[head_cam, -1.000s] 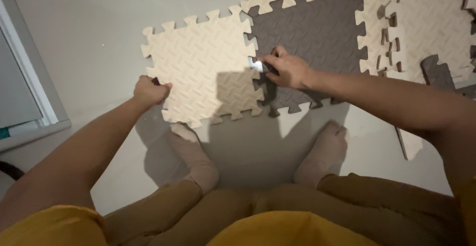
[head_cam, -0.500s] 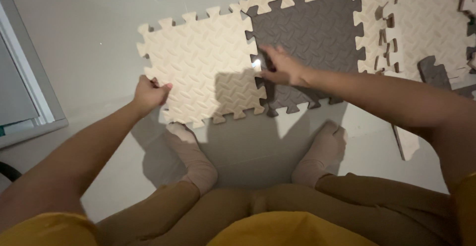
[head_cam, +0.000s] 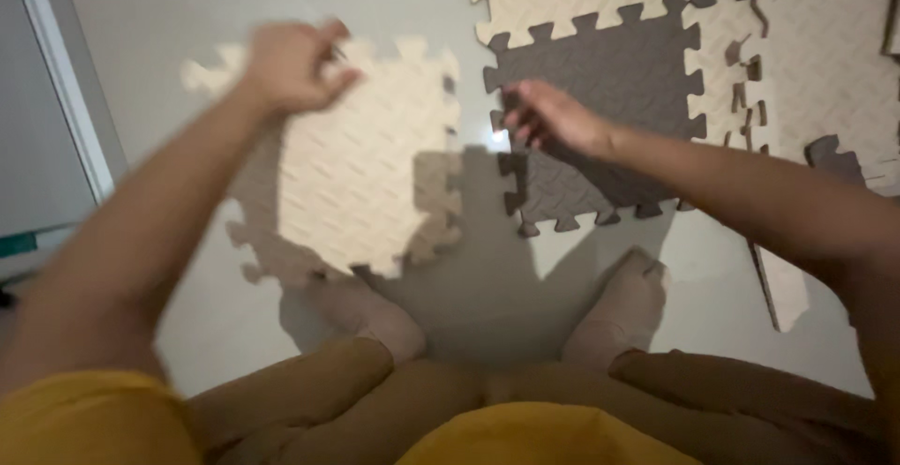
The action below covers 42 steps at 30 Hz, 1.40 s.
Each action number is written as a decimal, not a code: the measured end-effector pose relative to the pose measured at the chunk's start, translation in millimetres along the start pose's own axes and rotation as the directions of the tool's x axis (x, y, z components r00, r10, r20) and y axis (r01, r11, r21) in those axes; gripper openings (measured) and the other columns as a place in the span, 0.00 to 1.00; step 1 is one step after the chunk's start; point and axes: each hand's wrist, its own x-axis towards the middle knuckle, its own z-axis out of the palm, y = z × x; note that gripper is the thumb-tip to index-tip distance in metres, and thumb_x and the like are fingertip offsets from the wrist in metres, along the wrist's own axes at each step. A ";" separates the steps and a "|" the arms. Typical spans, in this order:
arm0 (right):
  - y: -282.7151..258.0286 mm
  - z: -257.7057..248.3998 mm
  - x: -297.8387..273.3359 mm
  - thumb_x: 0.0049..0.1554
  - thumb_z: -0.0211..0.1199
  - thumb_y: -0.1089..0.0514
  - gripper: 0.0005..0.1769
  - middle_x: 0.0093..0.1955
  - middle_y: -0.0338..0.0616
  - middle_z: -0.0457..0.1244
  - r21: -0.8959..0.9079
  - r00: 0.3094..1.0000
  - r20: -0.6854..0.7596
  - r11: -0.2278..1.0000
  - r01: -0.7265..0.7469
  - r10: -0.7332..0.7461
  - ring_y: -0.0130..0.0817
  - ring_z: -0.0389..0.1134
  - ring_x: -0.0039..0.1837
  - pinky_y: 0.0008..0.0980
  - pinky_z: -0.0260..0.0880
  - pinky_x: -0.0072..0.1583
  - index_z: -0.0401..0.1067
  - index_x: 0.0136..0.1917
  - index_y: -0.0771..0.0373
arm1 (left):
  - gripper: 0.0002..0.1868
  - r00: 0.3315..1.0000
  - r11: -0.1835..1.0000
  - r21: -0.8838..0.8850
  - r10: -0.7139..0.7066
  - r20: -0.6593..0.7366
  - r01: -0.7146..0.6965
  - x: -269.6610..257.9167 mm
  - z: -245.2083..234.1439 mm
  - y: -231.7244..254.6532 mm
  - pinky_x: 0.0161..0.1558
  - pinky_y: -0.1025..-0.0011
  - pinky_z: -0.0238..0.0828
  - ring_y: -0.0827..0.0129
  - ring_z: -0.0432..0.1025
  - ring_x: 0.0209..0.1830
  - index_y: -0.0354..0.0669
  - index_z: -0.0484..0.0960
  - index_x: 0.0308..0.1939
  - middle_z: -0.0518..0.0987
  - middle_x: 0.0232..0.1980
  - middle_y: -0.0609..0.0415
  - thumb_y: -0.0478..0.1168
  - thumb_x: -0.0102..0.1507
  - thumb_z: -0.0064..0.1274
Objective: The person assembles interlocking foam floor mats by fitting the teeth together and pressing them flat.
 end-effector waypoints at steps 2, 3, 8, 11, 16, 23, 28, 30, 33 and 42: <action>1.4 11.3 -4.5 0.67 0.44 0.38 0.31 0.54 0.38 0.64 -0.014 0.999 0.032 0.999 -0.036 0.036 0.26 0.64 0.51 0.29 0.69 0.54 0.58 0.74 0.58 | 0.31 0.970 0.984 -0.091 -0.130 0.203 0.151 15.2 22.9 24.8 0.38 0.53 0.71 0.52 0.79 0.34 0.47 0.78 0.57 0.84 0.35 0.50 0.67 0.64 0.54; 6.6 16.2 -9.1 0.66 0.47 0.39 0.30 0.54 0.37 0.64 -0.020 0.997 0.047 0.998 -0.061 0.062 0.24 0.64 0.52 0.28 0.68 0.54 0.58 0.74 0.58 | 0.30 0.968 0.978 -0.133 -0.129 0.214 0.160 19.8 33.3 36.6 0.39 0.54 0.71 0.52 0.79 0.36 0.47 0.78 0.57 0.84 0.36 0.50 0.66 0.64 0.54; 36.7 29.1 -17.1 0.64 0.52 0.43 0.30 0.54 0.32 0.62 0.118 0.983 0.019 0.976 -0.182 0.181 0.22 0.62 0.51 0.27 0.67 0.53 0.56 0.76 0.53 | 0.26 0.958 0.932 -0.302 -0.126 0.256 0.203 51.7 64.6 56.3 0.43 0.54 0.71 0.50 0.77 0.42 0.47 0.77 0.57 0.84 0.40 0.49 0.60 0.64 0.56; 51.0 27.7 -25.4 0.65 0.52 0.45 0.29 0.54 0.33 0.65 0.148 0.987 0.010 0.976 -0.162 0.162 0.22 0.62 0.49 0.26 0.65 0.50 0.58 0.76 0.53 | 0.27 0.962 0.909 -0.362 -0.124 0.242 0.208 60.9 74.1 47.5 0.46 0.53 0.72 0.48 0.77 0.43 0.45 0.75 0.59 0.83 0.41 0.46 0.59 0.65 0.56; 50.1 27.4 -31.1 0.66 0.51 0.46 0.27 0.56 0.33 0.65 0.039 0.985 -0.019 0.985 -0.170 0.170 0.21 0.62 0.49 0.25 0.65 0.48 0.60 0.76 0.53 | 0.27 0.945 0.934 -0.246 -0.192 0.264 0.259 64.8 77.0 33.8 0.49 0.53 0.70 0.48 0.76 0.45 0.45 0.77 0.58 0.83 0.41 0.47 0.60 0.66 0.57; 30.8 39.6 -38.6 0.65 0.53 0.46 0.31 0.70 0.50 0.59 -0.526 0.999 -0.050 0.850 -0.016 -0.012 0.43 0.64 0.68 0.40 0.67 0.68 0.56 0.79 0.53 | 0.27 0.900 0.945 -0.011 -0.307 0.311 0.326 52.4 96.0 45.5 0.50 0.52 0.62 0.53 0.73 0.49 0.42 0.75 0.51 0.84 0.44 0.53 0.63 0.67 0.52; 29.1 60.5 -40.3 0.64 0.52 0.42 0.32 0.82 0.59 0.45 -0.904 0.973 0.080 0.396 0.163 -0.218 0.59 0.48 0.81 0.52 0.54 0.74 0.56 0.78 0.52 | 0.28 0.889 0.928 0.043 -0.368 0.271 0.371 48.5 100.2 58.4 0.50 0.53 0.63 0.52 0.71 0.50 0.38 0.74 0.52 0.82 0.44 0.47 0.61 0.68 0.51; 35.3 61.5 -41.0 0.61 0.50 0.40 0.36 0.84 0.55 0.43 -0.939 0.962 0.143 0.274 0.207 -0.234 0.57 0.42 0.83 0.54 0.51 0.75 0.54 0.79 0.50 | 0.27 0.898 0.927 0.017 -0.369 0.239 0.376 49.1 101.0 62.1 0.51 0.53 0.63 0.51 0.71 0.50 0.38 0.74 0.52 0.82 0.44 0.47 0.60 0.68 0.53; 39.2 59.4 -34.8 0.61 0.47 0.36 0.39 0.84 0.54 0.39 -0.971 0.981 0.154 0.165 0.172 -0.116 0.54 0.36 0.83 0.57 0.45 0.76 0.47 0.82 0.47 | 0.27 0.912 0.929 -0.017 -0.359 0.200 0.370 55.5 101.5 63.2 0.52 0.51 0.63 0.51 0.71 0.51 0.38 0.74 0.52 0.81 0.46 0.46 0.58 0.66 0.55; 29.6 44.5 -26.5 0.61 0.50 0.35 0.41 0.85 0.46 0.38 -0.985 0.988 0.155 0.069 0.156 -0.011 0.50 0.35 0.84 0.61 0.43 0.76 0.44 0.83 0.45 | 0.30 0.862 0.909 0.143 -0.416 0.288 0.391 70.6 116.6 61.2 0.51 0.52 0.63 0.50 0.71 0.54 0.35 0.71 0.53 0.80 0.49 0.43 0.61 0.67 0.53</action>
